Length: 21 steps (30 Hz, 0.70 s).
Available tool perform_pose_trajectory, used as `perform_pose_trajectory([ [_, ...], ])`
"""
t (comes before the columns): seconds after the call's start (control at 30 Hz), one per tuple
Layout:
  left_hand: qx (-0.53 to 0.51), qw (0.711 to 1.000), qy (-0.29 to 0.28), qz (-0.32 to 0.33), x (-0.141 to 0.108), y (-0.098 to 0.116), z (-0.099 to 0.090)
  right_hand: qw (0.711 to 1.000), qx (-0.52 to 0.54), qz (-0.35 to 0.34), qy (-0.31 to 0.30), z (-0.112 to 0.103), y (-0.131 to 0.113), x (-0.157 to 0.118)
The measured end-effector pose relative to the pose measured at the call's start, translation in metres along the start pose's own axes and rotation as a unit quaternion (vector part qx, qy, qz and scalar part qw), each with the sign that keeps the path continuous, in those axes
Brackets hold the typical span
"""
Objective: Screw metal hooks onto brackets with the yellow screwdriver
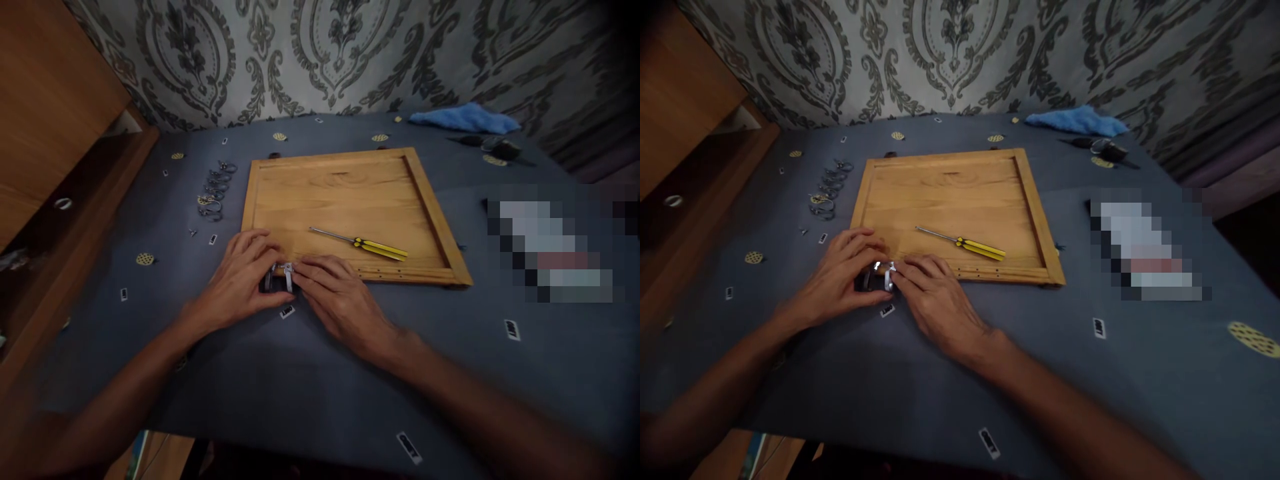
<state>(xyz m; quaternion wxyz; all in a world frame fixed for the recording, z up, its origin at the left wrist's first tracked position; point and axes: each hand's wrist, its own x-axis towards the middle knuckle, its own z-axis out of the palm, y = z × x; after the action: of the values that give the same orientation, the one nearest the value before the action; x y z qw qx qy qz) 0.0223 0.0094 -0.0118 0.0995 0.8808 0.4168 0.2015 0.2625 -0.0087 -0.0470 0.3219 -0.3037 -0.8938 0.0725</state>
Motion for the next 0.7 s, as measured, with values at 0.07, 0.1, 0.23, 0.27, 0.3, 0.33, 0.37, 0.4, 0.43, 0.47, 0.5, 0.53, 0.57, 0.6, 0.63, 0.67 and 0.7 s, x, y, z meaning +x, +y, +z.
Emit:
perform_pose_trajectory([
  [0.07,-0.002,1.000,-0.002,0.003,-0.0004,0.0000,-0.0002,1.000,-0.008,-0.004,0.003,0.0001,0.0000,0.0001],
  [0.1,-0.002,1.000,-0.003,0.005,-0.0006,0.0000,-0.0005,1.000,-0.014,-0.006,0.007,0.0002,0.0001,0.0001],
  [0.23,-0.004,1.000,-0.006,0.007,-0.0012,-0.0001,-0.0019,0.999,-0.024,-0.012,0.019,0.0007,0.0003,0.0006],
  [0.27,-0.006,1.000,-0.006,0.005,-0.0013,-0.0002,-0.0022,0.999,-0.025,-0.013,0.018,0.0008,0.0002,0.0009],
  [0.3,-0.007,1.000,-0.007,0.002,-0.0015,-0.0004,-0.0024,0.999,-0.024,-0.015,0.015,0.0009,0.0001,0.0012],
  [0.33,-0.007,1.000,-0.007,0.000,-0.0017,-0.0006,-0.0025,0.999,-0.024,-0.017,0.014,0.0009,0.0000,0.0014],
  [0.37,-0.008,1.000,-0.008,-0.001,-0.0019,-0.0008,-0.0026,0.999,-0.025,-0.019,0.014,0.0007,-0.0003,0.0017],
  [0.4,-0.007,1.000,-0.009,-0.001,-0.0022,-0.0010,-0.0027,0.999,-0.027,-0.021,0.014,0.0004,-0.0005,0.0018],
  [0.43,-0.007,1.000,-0.010,0.001,-0.0024,-0.0013,-0.0029,0.999,-0.027,-0.022,0.014,0.0001,-0.0007,0.0018],
  [0.47,-0.006,1.000,-0.011,0.002,-0.0026,-0.0014,-0.0030,0.999,-0.028,-0.022,0.014,-0.0002,-0.0009,0.0017],
  [0.5,-0.005,1.000,-0.013,0.003,-0.0027,-0.0015,-0.0031,0.999,-0.029,-0.020,0.010,-0.0004,-0.0011,0.0014],
  [0.53,-0.004,1.000,-0.013,0.004,-0.0027,-0.0015,-0.0032,0.999,-0.029,-0.019,0.007,-0.0004,-0.0011,0.0011],
  [0.57,-0.004,1.000,-0.014,0.003,-0.0026,-0.0014,-0.0033,0.999,-0.029,-0.019,0.004,-0.0002,-0.0010,0.0007],
  [0.6,-0.004,1.000,-0.015,0.001,-0.0025,-0.0012,-0.0033,0.999,-0.029,-0.018,0.002,0.0001,-0.0008,0.0003],
  [0.63,-0.004,1.000,-0.017,-0.001,-0.0024,-0.0009,-0.0033,0.999,-0.029,-0.017,0.001,0.0006,-0.0005,0.0000],
  [0.67,-0.005,1.000,-0.018,-0.002,-0.0022,-0.0006,-0.0032,0.999,-0.029,-0.017,0.001,0.0011,-0.0002,-0.0003],
  [0.7,-0.006,1.000,-0.019,-0.003,-0.0021,-0.0003,-0.0030,0.999,-0.029,-0.017,0.002,0.0016,0.0000,-0.0004],
])
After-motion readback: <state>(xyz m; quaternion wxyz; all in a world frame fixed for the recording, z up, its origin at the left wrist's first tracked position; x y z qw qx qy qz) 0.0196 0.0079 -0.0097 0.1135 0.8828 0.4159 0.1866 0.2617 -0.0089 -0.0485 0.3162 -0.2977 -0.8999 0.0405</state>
